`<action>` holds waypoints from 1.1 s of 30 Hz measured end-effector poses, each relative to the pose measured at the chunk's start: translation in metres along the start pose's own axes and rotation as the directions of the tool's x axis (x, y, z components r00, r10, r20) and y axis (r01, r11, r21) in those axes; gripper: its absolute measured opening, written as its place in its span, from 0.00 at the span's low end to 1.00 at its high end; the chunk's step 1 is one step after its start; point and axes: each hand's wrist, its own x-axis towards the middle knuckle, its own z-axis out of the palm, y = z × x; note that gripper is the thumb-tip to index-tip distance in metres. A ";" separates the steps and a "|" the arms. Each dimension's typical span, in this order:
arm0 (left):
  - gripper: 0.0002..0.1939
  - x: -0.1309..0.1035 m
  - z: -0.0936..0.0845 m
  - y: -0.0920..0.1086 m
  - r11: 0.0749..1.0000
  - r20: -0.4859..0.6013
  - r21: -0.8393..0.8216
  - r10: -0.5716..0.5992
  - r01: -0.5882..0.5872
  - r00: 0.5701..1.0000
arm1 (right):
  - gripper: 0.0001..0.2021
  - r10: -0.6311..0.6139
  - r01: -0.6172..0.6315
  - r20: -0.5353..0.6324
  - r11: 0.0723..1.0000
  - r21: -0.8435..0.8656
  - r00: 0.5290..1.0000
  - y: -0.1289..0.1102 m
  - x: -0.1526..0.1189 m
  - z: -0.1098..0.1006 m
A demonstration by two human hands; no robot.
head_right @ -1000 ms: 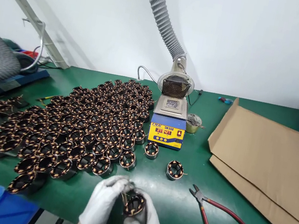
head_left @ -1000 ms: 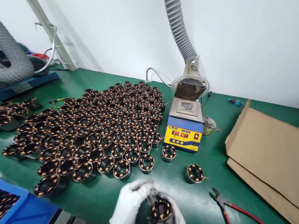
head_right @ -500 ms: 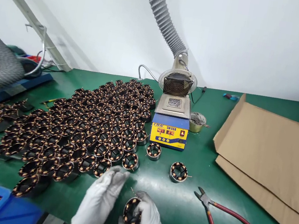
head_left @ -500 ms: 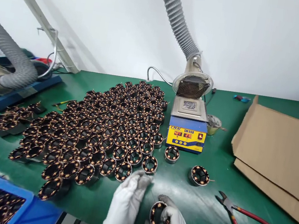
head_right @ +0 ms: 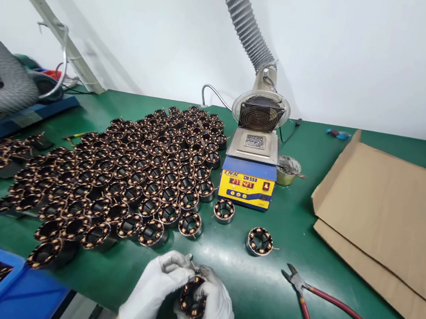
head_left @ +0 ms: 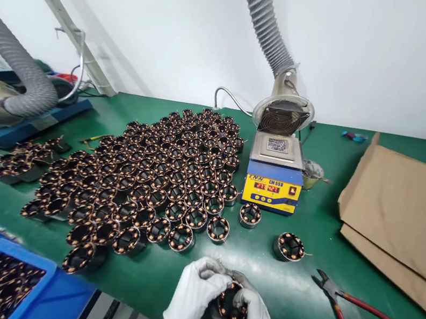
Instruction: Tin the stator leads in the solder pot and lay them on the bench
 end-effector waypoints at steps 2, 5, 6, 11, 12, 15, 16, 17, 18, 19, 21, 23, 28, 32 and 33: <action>0.09 0.000 0.001 0.000 1.000 -0.030 0.015 -0.002 0.002 1.000 | 0.10 -0.038 0.036 -0.040 0.999 -0.041 0.998 0.000 -0.001 0.001; 0.06 -0.002 0.000 0.005 0.996 -0.012 0.090 -0.004 0.005 1.000 | 0.10 -0.102 0.096 -0.095 0.993 -0.073 0.990 -0.001 0.001 0.001; 0.08 -0.003 0.000 0.008 0.991 -0.001 0.132 0.002 -0.002 1.000 | 0.10 -0.122 0.114 -0.109 0.990 -0.077 0.986 -0.002 0.002 0.001; 0.26 -0.004 0.005 0.013 0.947 0.058 0.316 0.048 -0.064 0.997 | 0.15 -0.167 0.150 -0.113 0.978 -0.146 0.979 -0.001 0.002 -0.001; 0.18 -0.002 0.007 0.013 0.953 0.063 0.298 0.040 -0.057 0.997 | 0.15 -0.157 0.139 -0.100 0.977 -0.161 0.983 0.001 0.000 -0.001; 0.04 0.008 0.007 0.008 0.994 0.053 0.110 0.019 -0.025 0.998 | 0.14 -0.126 0.114 -0.056 0.977 -0.178 0.990 0.008 -0.004 0.001; 0.04 0.012 0.004 0.007 0.999 0.046 0.044 0.026 -0.028 0.999 | 0.14 -0.122 0.113 -0.044 0.978 -0.174 0.992 0.010 -0.005 0.001; 0.06 0.014 0.000 0.007 0.999 0.035 -0.025 0.044 -0.043 0.998 | 0.14 -0.123 0.115 -0.036 0.979 -0.167 0.992 0.011 -0.006 0.002; 0.08 0.016 -0.005 0.007 0.994 0.017 -0.082 0.071 -0.070 0.997 | 0.14 -0.126 0.119 -0.031 0.980 -0.159 0.992 0.011 -0.006 0.002; 0.10 0.016 -0.010 0.008 0.990 0.001 -0.100 0.100 -0.099 0.995 | 0.14 -0.128 0.122 -0.027 0.980 -0.156 0.991 0.012 -0.006 0.002; 0.14 0.015 -0.018 0.010 0.991 0.015 -0.060 0.125 -0.123 0.992 | 0.14 -0.125 0.121 -0.012 0.980 -0.160 0.992 0.011 -0.006 0.001; 0.17 0.013 -0.021 0.012 0.999 0.096 -0.012 0.052 -0.051 0.994 | 0.14 -0.110 0.107 -0.008 0.979 -0.172 0.994 0.010 -0.006 0.001; 0.16 0.012 -0.008 0.005 0.993 0.087 -0.090 -0.074 0.082 0.994 | 0.12 -0.139 0.130 -0.064 0.982 -0.134 0.988 0.004 -0.001 0.000; 0.11 0.013 -0.005 0.003 0.993 0.062 -0.100 -0.059 0.065 0.996 | 0.14 -0.169 0.153 -0.105 0.978 -0.145 0.980 -0.001 0.003 0.000; 0.11 0.013 -0.007 0.003 0.997 0.017 -0.076 -0.016 0.018 1.000 | 0.15 -0.175 0.159 -0.104 0.977 -0.144 0.979 -0.001 0.003 0.000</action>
